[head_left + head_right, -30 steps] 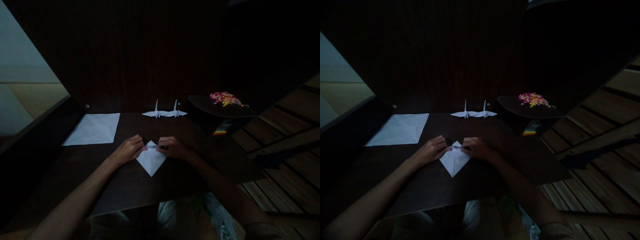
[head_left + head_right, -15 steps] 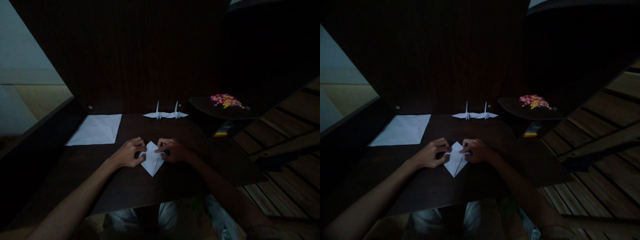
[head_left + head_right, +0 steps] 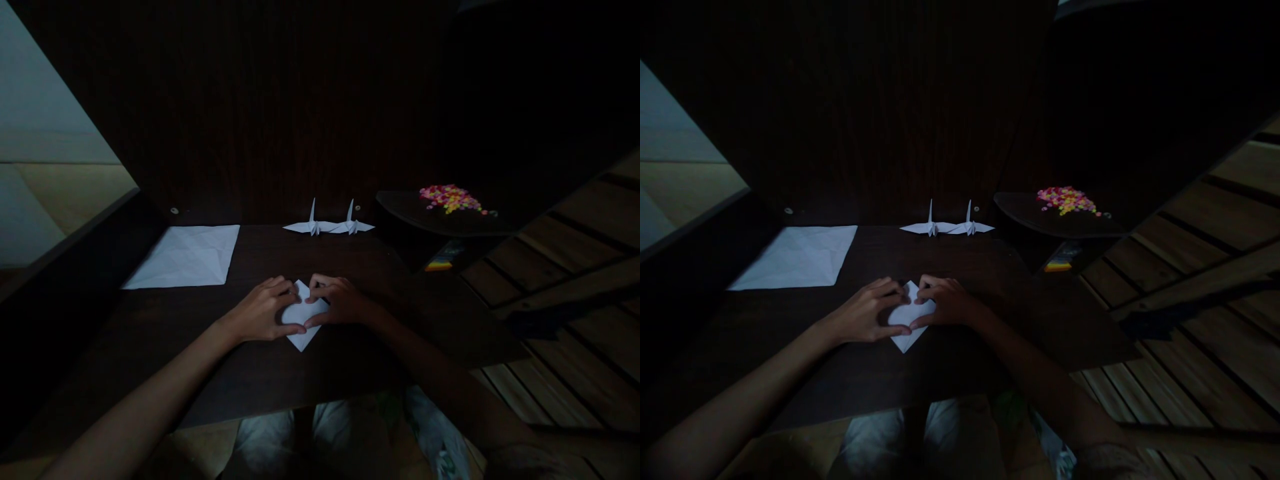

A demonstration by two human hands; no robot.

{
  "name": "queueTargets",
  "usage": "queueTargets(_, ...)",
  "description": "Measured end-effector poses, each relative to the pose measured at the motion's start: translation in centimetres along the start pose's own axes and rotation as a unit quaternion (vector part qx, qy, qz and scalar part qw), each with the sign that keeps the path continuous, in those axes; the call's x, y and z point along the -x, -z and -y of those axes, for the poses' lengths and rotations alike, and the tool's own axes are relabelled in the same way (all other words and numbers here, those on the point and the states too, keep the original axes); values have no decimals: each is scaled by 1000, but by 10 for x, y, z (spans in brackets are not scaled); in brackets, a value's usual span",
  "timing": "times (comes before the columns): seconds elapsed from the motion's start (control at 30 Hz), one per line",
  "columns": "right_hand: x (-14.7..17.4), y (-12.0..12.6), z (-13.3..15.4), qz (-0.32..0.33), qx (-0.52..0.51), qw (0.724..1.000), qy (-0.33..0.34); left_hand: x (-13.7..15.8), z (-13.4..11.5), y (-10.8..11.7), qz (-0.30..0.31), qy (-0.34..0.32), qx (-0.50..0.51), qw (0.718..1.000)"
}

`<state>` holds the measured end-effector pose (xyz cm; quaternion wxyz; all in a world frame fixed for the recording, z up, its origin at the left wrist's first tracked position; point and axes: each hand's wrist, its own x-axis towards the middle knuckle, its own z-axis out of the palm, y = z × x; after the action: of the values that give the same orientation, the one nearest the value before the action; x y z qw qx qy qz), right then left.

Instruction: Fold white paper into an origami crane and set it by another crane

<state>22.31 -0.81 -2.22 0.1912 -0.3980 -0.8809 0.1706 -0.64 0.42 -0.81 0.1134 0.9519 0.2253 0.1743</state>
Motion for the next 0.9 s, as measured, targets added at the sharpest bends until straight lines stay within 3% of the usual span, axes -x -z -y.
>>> queueTargets(0.2, 1, 3, -1, 10, -2, 1000, 9, 2, 5, 4, 38, -61, 54, 996)
queueTargets(0.43, 3, 5, -6, 10, -22, 999, 44, 5, 9, 6, 53, -63, 51, 995)
queueTargets(0.7, 2, 5, -11, -12, -65, 996, 66, 5, 17, 5, 7, -25, 94, 995)
queueTargets(0.9, -1, 3, -10, -30, -62, 997, 23, 4, 26, -2, -62, 33, 102, 992)
